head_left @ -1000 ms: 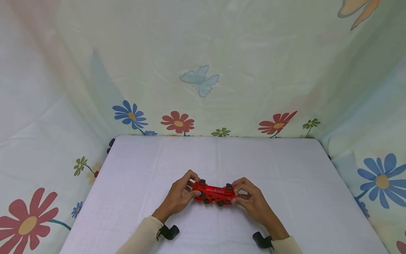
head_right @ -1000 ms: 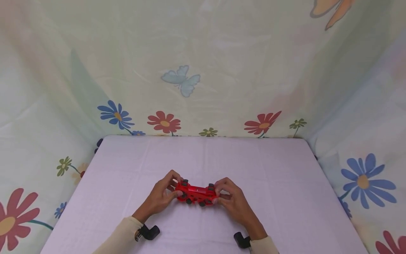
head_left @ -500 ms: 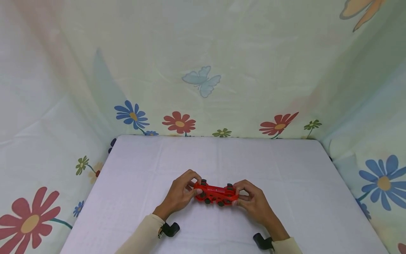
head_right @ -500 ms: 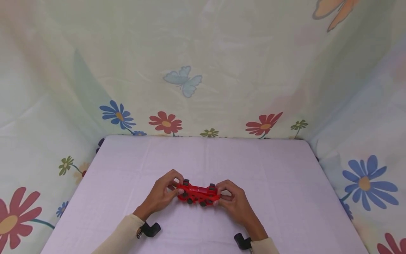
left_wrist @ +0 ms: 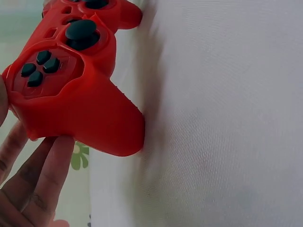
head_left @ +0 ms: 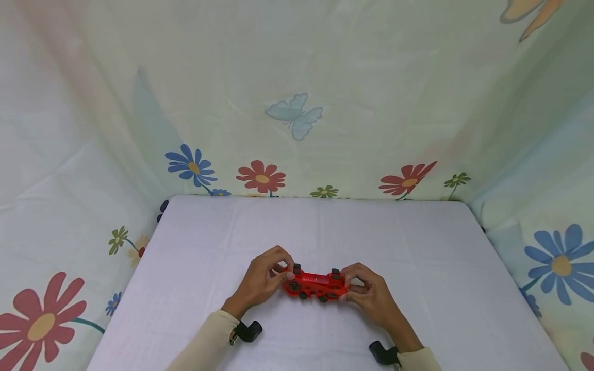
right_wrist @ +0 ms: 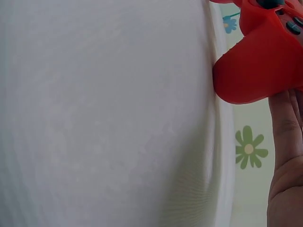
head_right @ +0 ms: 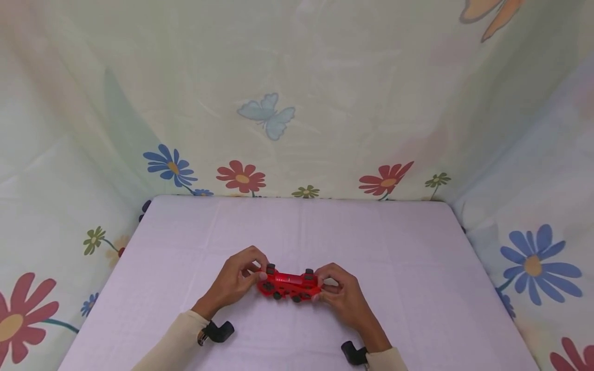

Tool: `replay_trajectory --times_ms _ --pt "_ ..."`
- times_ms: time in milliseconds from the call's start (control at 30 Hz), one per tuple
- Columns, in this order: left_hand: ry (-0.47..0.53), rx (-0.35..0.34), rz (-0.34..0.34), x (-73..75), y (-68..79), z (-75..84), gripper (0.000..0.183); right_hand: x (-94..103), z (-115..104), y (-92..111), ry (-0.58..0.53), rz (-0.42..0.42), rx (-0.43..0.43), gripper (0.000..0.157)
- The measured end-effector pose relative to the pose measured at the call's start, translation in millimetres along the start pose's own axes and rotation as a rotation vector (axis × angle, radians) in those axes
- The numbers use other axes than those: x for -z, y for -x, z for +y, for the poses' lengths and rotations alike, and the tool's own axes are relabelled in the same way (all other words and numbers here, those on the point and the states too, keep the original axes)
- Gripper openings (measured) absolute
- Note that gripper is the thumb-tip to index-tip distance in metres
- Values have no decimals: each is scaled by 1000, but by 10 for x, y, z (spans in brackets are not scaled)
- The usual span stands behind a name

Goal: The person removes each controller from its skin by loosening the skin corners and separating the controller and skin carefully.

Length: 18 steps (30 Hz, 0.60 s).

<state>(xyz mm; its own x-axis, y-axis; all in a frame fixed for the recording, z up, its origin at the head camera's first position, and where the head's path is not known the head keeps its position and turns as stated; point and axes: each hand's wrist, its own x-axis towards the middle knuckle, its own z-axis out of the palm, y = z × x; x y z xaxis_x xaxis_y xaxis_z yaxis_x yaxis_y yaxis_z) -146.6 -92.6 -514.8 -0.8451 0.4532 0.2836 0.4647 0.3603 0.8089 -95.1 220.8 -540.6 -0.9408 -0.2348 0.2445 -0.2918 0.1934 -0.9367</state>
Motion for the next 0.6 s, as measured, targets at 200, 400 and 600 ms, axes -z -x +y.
replay_trajectory --times_ms 200,400,600 --pt "7 14 15 -28 -6 -22 17 -14 13 -3 -7 6 -17 39" --pt "68 23 -35 -8 21 10 13 -3 -9 -12 -13 10 -31 40" --pt "78 56 -46 26 31 57 21 10 -15 -23 -20 9 -29 39"
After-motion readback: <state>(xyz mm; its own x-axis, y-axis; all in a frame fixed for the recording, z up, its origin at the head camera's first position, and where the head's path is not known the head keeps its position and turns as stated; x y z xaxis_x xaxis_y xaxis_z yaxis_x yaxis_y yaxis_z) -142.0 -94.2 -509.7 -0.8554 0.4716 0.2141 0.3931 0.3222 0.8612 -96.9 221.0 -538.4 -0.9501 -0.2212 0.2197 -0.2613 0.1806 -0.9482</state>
